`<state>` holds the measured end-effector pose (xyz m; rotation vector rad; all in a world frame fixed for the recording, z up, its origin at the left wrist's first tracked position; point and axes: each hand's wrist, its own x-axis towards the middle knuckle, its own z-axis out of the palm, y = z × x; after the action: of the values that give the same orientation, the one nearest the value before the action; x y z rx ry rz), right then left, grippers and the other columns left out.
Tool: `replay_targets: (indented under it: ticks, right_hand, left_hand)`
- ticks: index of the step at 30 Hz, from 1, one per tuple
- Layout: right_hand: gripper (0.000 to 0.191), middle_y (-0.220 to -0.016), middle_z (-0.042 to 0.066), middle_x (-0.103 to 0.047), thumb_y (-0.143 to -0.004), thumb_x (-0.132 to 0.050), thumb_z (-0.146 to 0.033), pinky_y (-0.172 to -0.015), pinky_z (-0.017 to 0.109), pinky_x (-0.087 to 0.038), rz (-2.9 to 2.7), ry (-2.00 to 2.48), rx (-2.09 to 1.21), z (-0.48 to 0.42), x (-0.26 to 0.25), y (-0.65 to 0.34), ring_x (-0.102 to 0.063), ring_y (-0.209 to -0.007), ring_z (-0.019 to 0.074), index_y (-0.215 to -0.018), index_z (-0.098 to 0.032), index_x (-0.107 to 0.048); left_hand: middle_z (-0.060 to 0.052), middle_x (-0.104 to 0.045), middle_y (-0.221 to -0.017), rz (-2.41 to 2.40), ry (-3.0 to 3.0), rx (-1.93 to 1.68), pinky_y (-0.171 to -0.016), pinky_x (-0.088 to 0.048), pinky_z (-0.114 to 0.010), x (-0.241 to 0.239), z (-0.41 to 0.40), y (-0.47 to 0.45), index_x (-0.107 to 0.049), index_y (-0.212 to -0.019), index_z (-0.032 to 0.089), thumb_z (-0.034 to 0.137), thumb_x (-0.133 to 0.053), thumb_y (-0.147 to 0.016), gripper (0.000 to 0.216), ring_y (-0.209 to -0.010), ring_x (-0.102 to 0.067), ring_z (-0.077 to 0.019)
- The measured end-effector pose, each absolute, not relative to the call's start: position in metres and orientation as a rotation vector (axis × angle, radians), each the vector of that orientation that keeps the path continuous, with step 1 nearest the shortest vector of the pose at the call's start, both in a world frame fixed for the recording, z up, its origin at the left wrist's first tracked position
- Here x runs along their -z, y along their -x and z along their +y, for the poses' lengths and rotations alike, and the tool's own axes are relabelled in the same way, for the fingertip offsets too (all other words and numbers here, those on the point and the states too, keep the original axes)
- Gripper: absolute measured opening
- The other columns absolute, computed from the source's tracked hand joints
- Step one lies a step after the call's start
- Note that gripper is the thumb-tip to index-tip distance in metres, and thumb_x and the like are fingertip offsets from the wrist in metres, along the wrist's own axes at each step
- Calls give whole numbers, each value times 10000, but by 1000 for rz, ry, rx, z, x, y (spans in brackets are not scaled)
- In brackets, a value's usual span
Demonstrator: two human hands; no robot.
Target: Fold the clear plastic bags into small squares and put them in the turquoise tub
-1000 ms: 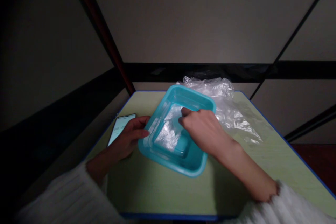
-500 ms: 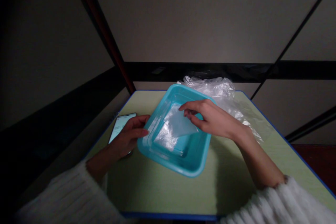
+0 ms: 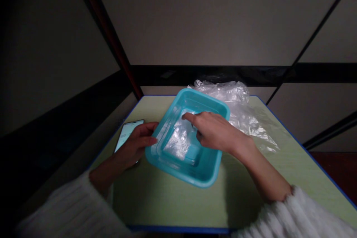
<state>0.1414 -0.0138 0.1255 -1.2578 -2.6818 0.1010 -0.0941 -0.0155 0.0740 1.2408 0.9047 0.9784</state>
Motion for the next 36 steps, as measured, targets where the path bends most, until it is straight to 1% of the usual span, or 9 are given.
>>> replay_targets:
  ticks: [5, 10, 13, 15, 18, 20, 25, 31, 36]
  right_hand:
    - [512, -940, 78, -692, -722, -522, -48, -688, 279, -447, -2636, 1224, -182, -17, -133, -142, -639, -826, 206, -1219, -173, -533]
    - [345, -838, 30, -645, -715, -535, -54, -644, 258, -455, -2481, 1093, -451, -14, -140, -146, -597, -714, 154, -1033, -171, -596]
    - [262, -834, 25, -627, -710, -546, -63, -636, 262, -457, -2393, 1100, -600, -9, -133, -140, -590, -736, 162, -943, -175, -592]
    - [256, -842, 26, -626, -700, -540, -44, -652, 266, -453, -2386, 1131, -633, -6, -124, -134, -587, -759, 168, -914, -176, -588]
    - [319, -842, 40, -626, -693, -512, -7, -666, 270, -437, -2451, 1233, -530, -7, -112, -127, -580, -761, 173, -960, -165, -586]
    - [384, -885, 57, -636, -691, -502, 9, -710, 282, -434, -2509, 1271, -451, -9, -108, -125, -584, -810, 186, -1026, -161, -580]
    - [457, -1016, 111, -656, -731, -536, -30, -798, 325, -446, -2625, 1276, -490, -14, -113, -124, -595, -936, 239, -1176, -136, -543]
    - [463, -1038, 119, -659, -772, -582, -115, -790, 330, -454, -2751, 1219, -450, -17, -114, -120, -607, -944, 244, -1231, -148, -529]
    - [493, -1026, 142, -661, -755, -599, -116, -750, 344, -463, -2828, 1188, -337, -22, -112, -112, -615, -931, 270, -1242, -145, -529]
  left_hand:
    - [46, -518, -550, 906, -1250, -965, -424, -308, -166, -75, -17, 94, -569, -649, 139, 234, -692, -514, 206, -467, -439, -69]
    - [45, -508, -552, 906, -1263, -973, -427, -300, -168, -74, -17, 94, -571, -654, 137, 241, -684, -524, 201, -470, -434, -69]
    - [46, -500, -546, 912, -1266, -972, -424, -305, -172, -74, -16, 94, -564, -650, 140, 239, -679, -523, 197, -467, -436, -72]
    - [50, -491, -540, 917, -1267, -976, -419, -305, -171, -74, -16, 94, -558, -645, 141, 235, -678, -521, 196, -460, -431, -70]
    - [52, -486, -538, 898, -1273, -971, -420, -299, -167, -75, -16, 94, -555, -639, 140, 235, -683, -528, 195, -457, -422, -65]
    - [52, -485, -534, 884, -1276, -963, -422, -295, -166, -74, -16, 95, -556, -639, 140, 239, -689, -534, 196, -456, -420, -63]
    - [46, -512, -553, 888, -1279, -960, -432, -317, -167, -74, -15, 96, -575, -660, 137, 227, -696, -537, 195, -473, -446, -71]
    - [41, -528, -570, 898, -1281, -973, -437, -331, -169, -74, -17, 96, -591, -683, 137, 228, -694, -546, 194, -482, -462, -75]
    - [40, -529, -576, 875, -1308, -954, -445, -337, -175, -72, -17, 97, -603, -701, 141, 235, -691, -567, 186, -485, -465, -77]
